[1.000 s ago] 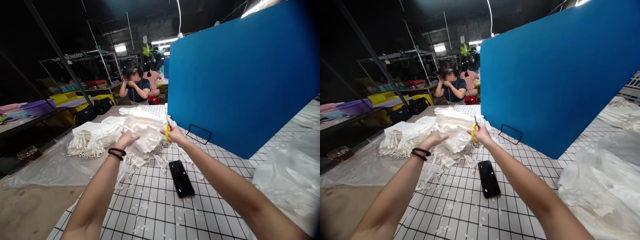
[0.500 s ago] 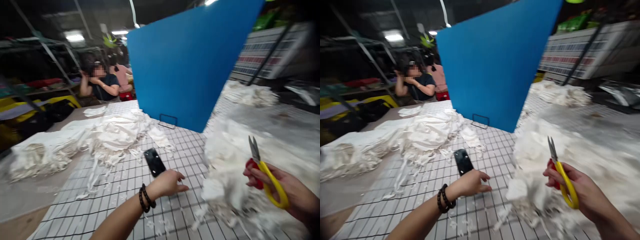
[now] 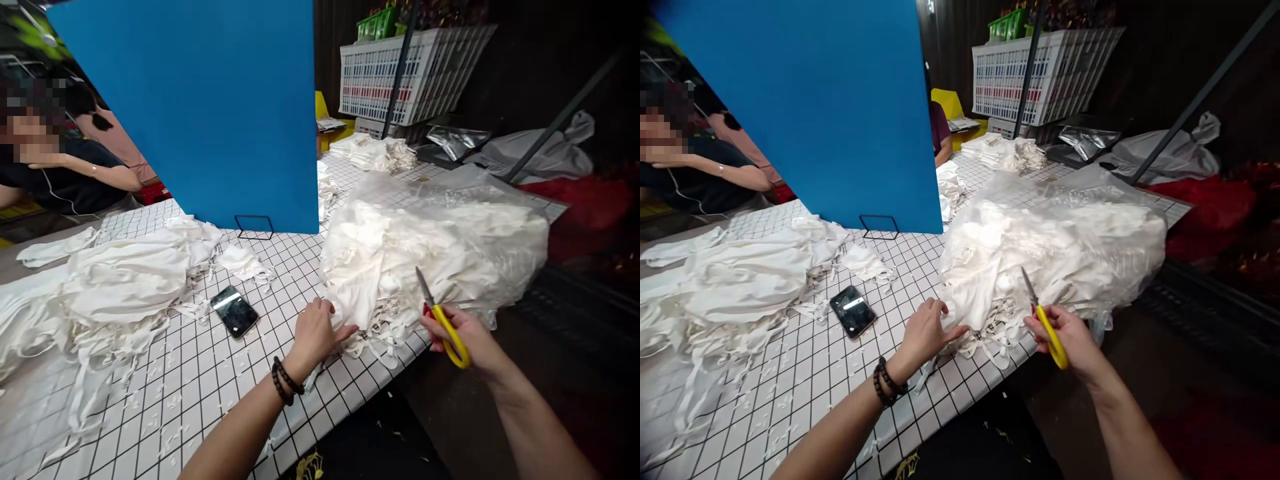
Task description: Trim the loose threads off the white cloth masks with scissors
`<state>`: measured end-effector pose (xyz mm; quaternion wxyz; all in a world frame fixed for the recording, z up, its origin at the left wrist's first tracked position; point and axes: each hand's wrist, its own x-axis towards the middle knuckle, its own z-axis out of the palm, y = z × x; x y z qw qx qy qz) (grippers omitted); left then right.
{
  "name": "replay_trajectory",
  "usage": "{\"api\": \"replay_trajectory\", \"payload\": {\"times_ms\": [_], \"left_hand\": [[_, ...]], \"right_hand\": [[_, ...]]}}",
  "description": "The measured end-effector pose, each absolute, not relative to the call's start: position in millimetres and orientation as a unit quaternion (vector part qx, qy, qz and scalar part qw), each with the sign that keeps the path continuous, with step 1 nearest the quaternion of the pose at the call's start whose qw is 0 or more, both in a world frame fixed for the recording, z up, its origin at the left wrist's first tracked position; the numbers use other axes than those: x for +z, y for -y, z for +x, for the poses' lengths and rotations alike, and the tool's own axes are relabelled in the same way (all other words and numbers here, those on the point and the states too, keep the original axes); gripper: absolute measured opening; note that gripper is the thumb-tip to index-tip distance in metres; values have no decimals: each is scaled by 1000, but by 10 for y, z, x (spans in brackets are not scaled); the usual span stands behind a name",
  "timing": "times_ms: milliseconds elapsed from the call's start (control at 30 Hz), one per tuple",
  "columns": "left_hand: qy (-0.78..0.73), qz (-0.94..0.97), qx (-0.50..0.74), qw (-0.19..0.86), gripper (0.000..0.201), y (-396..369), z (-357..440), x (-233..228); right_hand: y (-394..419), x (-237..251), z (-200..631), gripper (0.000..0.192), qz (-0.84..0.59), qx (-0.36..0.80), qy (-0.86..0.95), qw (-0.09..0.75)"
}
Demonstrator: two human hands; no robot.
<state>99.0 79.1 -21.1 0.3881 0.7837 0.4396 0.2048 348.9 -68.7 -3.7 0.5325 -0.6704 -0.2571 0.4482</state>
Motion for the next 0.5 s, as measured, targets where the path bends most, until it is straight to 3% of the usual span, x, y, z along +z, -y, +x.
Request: {"api": "replay_trajectory", "payload": {"times_ms": [100, 300, 500], "left_hand": [[-437, 725, 204, 492, 32, -862, 1074, -248], [-403, 602, 248, 643, 34, -1046, 703, -73], [-436, 469, 365, 676, 32, -934, 355, -76]], "right_hand": [[698, -93, 3405, 47, -671, 458, 267, 518], [606, -202, 3366, 45, -633, 491, 267, 536], [14, -135, 3036, 50, -600, 489, 346, 529]]}}
